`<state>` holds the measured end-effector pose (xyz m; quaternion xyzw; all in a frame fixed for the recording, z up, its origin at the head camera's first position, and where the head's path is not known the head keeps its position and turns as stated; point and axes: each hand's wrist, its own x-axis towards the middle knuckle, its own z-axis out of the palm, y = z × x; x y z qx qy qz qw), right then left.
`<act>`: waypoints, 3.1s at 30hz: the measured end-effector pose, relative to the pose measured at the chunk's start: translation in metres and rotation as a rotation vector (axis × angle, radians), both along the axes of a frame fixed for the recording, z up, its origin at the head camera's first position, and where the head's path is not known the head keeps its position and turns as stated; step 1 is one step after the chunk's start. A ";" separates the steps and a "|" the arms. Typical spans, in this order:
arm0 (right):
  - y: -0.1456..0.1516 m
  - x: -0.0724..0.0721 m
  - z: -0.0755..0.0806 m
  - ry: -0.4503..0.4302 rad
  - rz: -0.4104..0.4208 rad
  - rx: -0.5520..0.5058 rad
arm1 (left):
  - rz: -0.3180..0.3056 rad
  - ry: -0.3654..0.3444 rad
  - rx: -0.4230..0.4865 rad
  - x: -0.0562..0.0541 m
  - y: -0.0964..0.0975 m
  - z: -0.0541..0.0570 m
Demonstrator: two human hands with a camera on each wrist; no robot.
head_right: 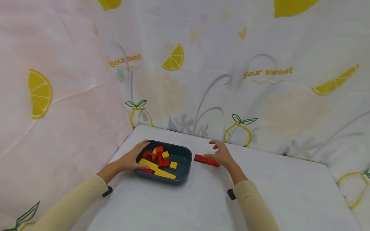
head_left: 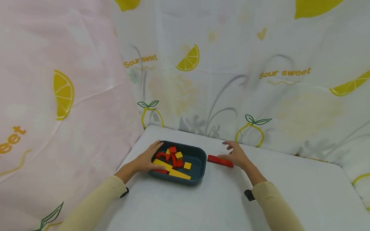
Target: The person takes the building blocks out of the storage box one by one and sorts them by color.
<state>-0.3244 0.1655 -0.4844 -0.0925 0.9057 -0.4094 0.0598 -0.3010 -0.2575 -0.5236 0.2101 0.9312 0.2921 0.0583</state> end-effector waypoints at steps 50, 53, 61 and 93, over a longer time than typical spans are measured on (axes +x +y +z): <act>-0.185 0.019 -0.019 0.132 0.396 -0.099 | -0.029 0.059 0.044 0.000 0.004 0.000; -0.191 0.019 -0.022 0.141 0.379 -0.054 | -0.027 0.052 0.053 0.000 0.004 -0.001; -0.203 0.022 -0.024 0.207 0.338 0.048 | -0.026 0.034 0.064 0.001 0.005 -0.004; -0.228 0.022 -0.026 0.166 0.098 0.224 | -0.001 0.023 0.052 0.002 0.002 0.001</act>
